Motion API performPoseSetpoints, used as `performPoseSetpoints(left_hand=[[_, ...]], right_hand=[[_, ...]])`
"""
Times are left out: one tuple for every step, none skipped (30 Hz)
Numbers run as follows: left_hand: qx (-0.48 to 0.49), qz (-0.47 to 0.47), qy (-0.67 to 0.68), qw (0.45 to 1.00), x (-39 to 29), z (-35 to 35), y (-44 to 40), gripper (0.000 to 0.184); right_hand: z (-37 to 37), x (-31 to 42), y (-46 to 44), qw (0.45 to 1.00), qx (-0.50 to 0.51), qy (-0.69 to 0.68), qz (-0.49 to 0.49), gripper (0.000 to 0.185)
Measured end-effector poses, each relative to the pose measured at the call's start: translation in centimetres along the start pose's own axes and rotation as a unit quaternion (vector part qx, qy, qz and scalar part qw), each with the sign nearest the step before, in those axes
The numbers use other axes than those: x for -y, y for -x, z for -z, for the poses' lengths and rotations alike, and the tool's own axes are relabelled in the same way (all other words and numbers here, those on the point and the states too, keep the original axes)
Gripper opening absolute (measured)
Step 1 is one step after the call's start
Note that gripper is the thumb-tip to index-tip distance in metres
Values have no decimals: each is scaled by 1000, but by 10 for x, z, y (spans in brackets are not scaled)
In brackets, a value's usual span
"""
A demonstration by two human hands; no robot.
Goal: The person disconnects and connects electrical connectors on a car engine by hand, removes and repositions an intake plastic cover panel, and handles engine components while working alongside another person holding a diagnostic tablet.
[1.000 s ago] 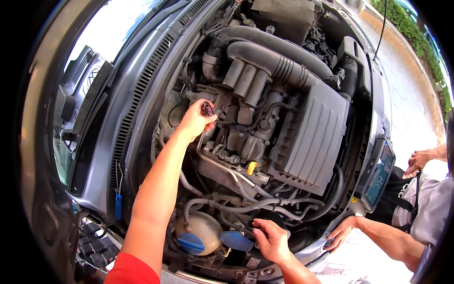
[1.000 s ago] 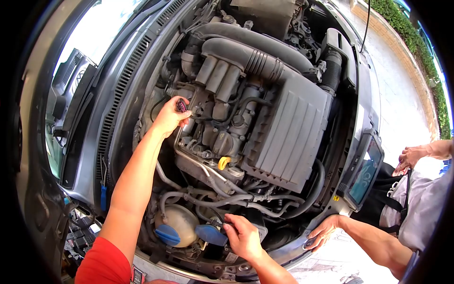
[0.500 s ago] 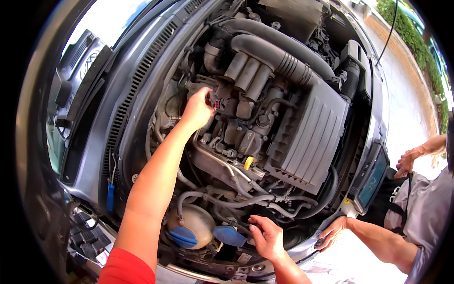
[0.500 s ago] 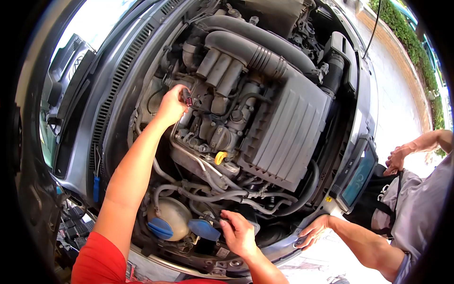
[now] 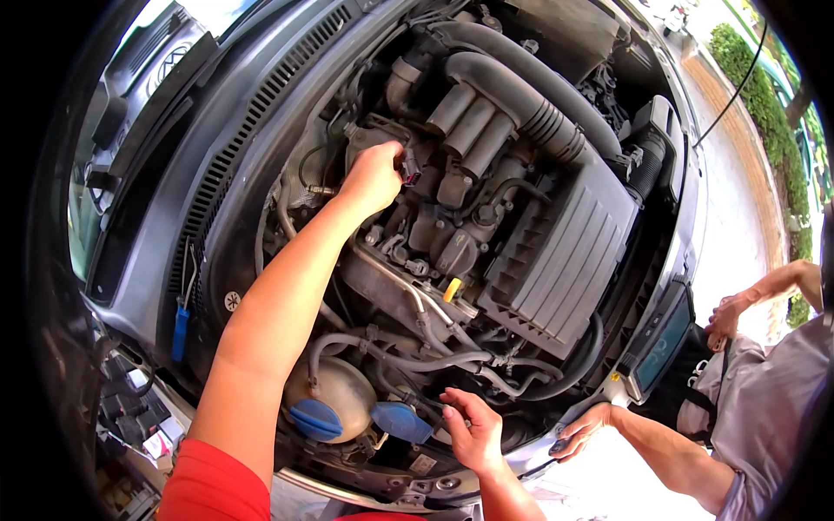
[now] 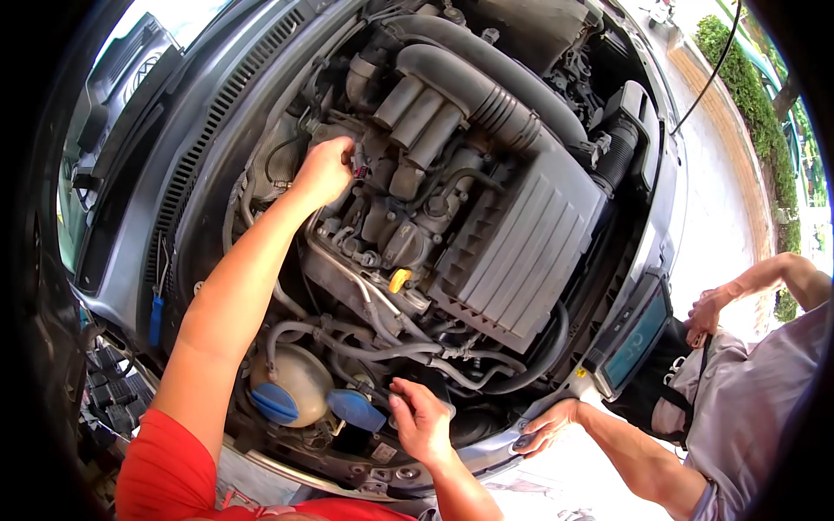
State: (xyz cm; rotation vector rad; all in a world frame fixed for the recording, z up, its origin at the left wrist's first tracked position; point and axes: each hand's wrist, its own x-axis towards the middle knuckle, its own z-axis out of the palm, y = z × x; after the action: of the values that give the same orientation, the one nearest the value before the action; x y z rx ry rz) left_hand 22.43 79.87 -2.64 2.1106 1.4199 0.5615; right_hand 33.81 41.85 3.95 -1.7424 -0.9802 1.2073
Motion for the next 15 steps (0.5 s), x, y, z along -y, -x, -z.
performPoseSetpoints(left_hand=[[9, 5, -4, 1000, -2, 1, 1, 19], [18, 11, -9, 1000, -3, 2, 2, 21], [18, 12, -8, 1000, -2, 2, 3, 21], [48, 21, 4, 999, 0, 3, 5, 28], [78, 29, 16, 996, 1, 4, 6, 36], [77, 30, 17, 996, 2, 5, 8, 36], [85, 5, 27, 996, 0, 8, 12, 45], [94, -20, 37, 995, -2, 10, 15, 55], [95, -19, 38, 995, -4, 13, 17, 55], [95, -31, 22, 995, -9, 16, 19, 59], [95, -42, 7, 995, -12, 17, 21, 64], [94, -41, 7, 995, -12, 16, 20, 64], [81, -27, 31, 996, -13, 14, 18, 64], [67, -13, 54, 996, -13, 14, 15, 65], [67, -12, 54, 996, -12, 14, 13, 65]], right_hand=[[-1, 0, 1, 1000, 2, -1, 1, 25], [-1, 0, 2, 1000, 4, -3, 2, 25], [-1, 0, 2, 1000, 4, 0, 7, 24], [-1, 0, 3, 1000, 6, 1, 6, 24], [0, 0, 4, 1000, 6, 2, 5, 24], [0, -1, 5, 1000, 6, 4, 3, 24], [0, -1, 5, 1000, 7, 4, 3, 24], [0, -1, 6, 1000, 6, 4, 0, 23], [0, -1, 7, 1000, 6, 3, -3, 23], [0, -2, 7, 1000, 7, 4, -4, 23], [0, -3, 8, 1000, 6, 2, -6, 23], [0, -4, 8, 1000, 4, -1, -8, 23], [0, -4, 9, 1000, 5, -1, -8, 23], [-1, -3, 9, 1000, 6, 1, -7, 23], [-2, -3, 9, 1000, 6, 3, -5, 23]])
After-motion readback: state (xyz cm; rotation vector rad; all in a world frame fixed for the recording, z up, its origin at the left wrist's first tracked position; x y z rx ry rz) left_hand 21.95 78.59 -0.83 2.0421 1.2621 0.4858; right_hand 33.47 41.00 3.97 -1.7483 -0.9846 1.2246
